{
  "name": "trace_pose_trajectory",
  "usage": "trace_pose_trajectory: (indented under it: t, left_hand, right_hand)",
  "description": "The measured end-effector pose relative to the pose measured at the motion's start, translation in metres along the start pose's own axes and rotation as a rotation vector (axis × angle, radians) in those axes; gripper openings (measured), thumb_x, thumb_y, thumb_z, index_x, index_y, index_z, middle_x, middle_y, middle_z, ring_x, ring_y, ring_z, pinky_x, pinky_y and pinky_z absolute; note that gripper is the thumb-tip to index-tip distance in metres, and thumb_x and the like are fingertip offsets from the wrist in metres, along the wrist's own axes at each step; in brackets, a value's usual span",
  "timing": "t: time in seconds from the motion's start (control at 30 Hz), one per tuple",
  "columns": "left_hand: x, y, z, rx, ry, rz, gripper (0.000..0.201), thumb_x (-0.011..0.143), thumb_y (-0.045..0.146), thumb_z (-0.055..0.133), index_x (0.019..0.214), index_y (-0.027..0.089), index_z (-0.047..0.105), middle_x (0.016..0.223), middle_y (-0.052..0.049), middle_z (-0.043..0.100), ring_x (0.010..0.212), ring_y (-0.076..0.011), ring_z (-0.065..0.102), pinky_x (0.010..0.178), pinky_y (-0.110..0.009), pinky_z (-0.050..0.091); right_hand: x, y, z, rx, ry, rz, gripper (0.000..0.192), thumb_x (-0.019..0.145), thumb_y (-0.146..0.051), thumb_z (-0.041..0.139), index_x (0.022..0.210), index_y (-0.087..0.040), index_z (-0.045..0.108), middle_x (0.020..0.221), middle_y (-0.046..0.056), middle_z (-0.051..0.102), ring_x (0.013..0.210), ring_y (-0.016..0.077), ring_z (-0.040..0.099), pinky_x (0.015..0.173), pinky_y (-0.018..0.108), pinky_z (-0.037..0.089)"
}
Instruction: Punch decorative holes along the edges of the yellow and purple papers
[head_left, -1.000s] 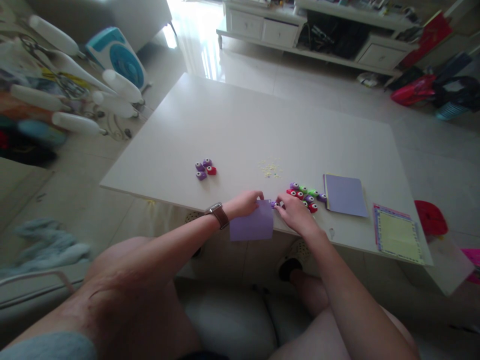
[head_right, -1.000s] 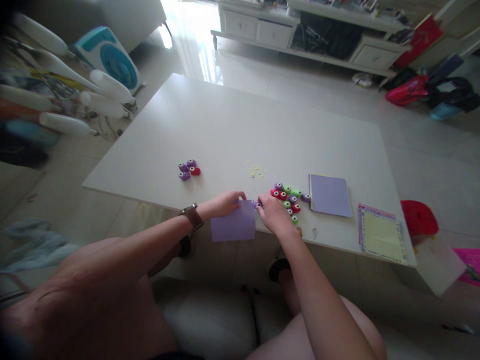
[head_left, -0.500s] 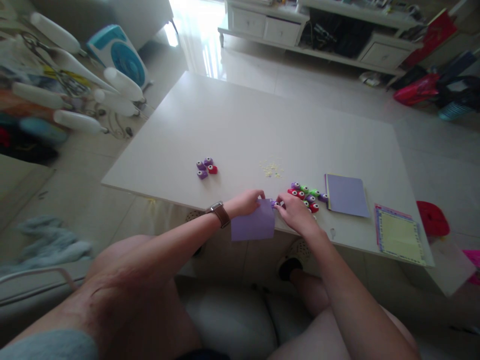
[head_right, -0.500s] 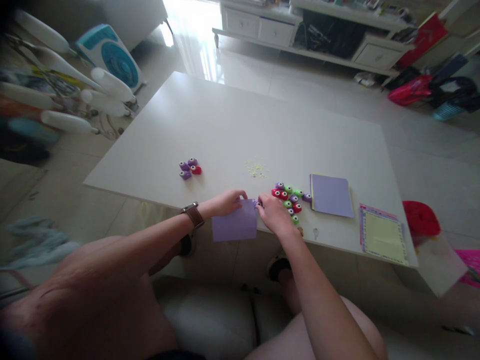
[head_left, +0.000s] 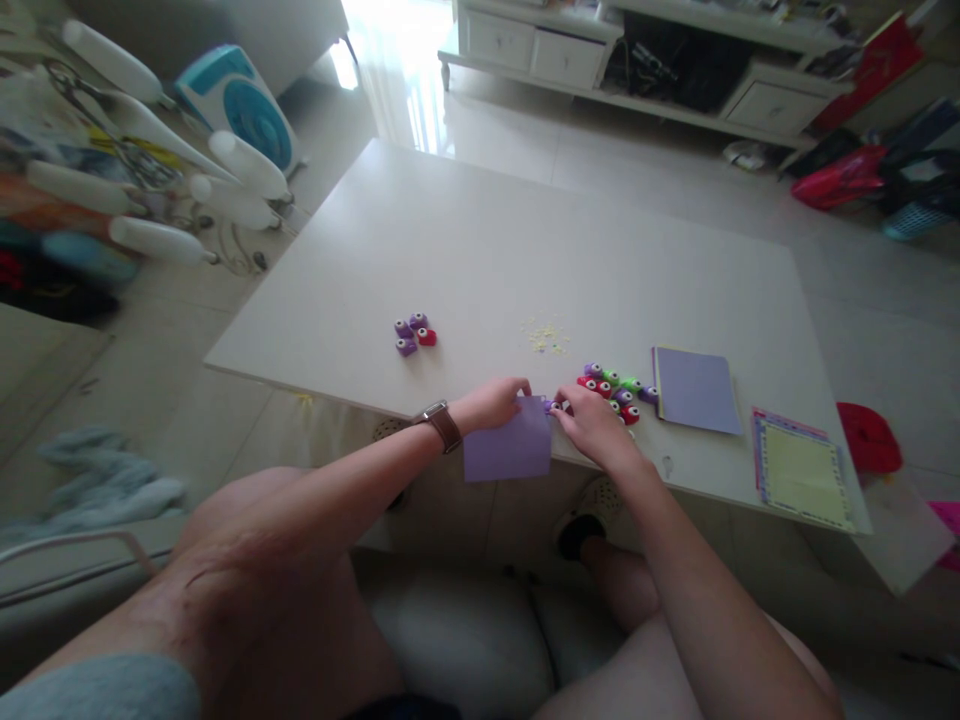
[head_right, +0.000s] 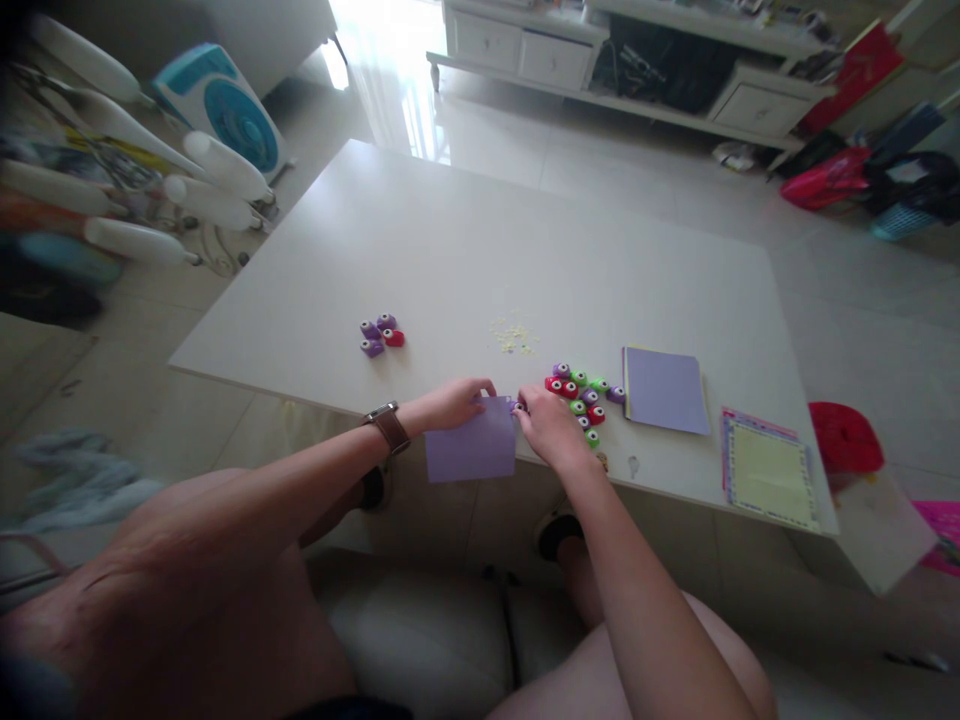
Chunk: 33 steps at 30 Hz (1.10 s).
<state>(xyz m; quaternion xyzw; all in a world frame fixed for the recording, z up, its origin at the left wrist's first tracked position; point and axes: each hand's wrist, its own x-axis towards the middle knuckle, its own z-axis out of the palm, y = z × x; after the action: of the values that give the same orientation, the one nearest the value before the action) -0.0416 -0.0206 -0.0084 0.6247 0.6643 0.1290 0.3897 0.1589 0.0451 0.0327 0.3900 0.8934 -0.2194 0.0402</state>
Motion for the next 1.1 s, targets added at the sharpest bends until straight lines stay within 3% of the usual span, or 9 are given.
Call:
trace_pose_trajectory:
  t: [0.83,1.1]
  left_hand:
    - [0.001,-0.002,0.009,0.040,0.060,0.108,0.035,0.091,0.008,0.055,0.119,0.020,0.071,0.114,-0.008,0.076,0.107,-0.0222,0.069,0.094,-0.031,0.053]
    - [0.000,0.000,0.008,0.041,0.046,0.102,0.034,0.091,0.009,0.056,0.121,0.020,0.071,0.114,-0.008,0.076,0.108,-0.0222,0.068,0.093,-0.031,0.052]
  right_hand:
    - [0.004,0.000,0.010,0.083,0.001,-0.045,0.002,0.097,-0.017,0.071,0.097,-0.018,0.069,0.101,0.008,0.071,0.094,0.0213,0.065,0.081,0.027,0.044]
    - [0.008,-0.001,0.002,0.333,-0.033,0.184,0.004,0.097,-0.020,0.073,0.099,-0.016,0.072,0.102,0.007,0.075,0.088,0.0181,0.069,0.078,0.026,0.049]
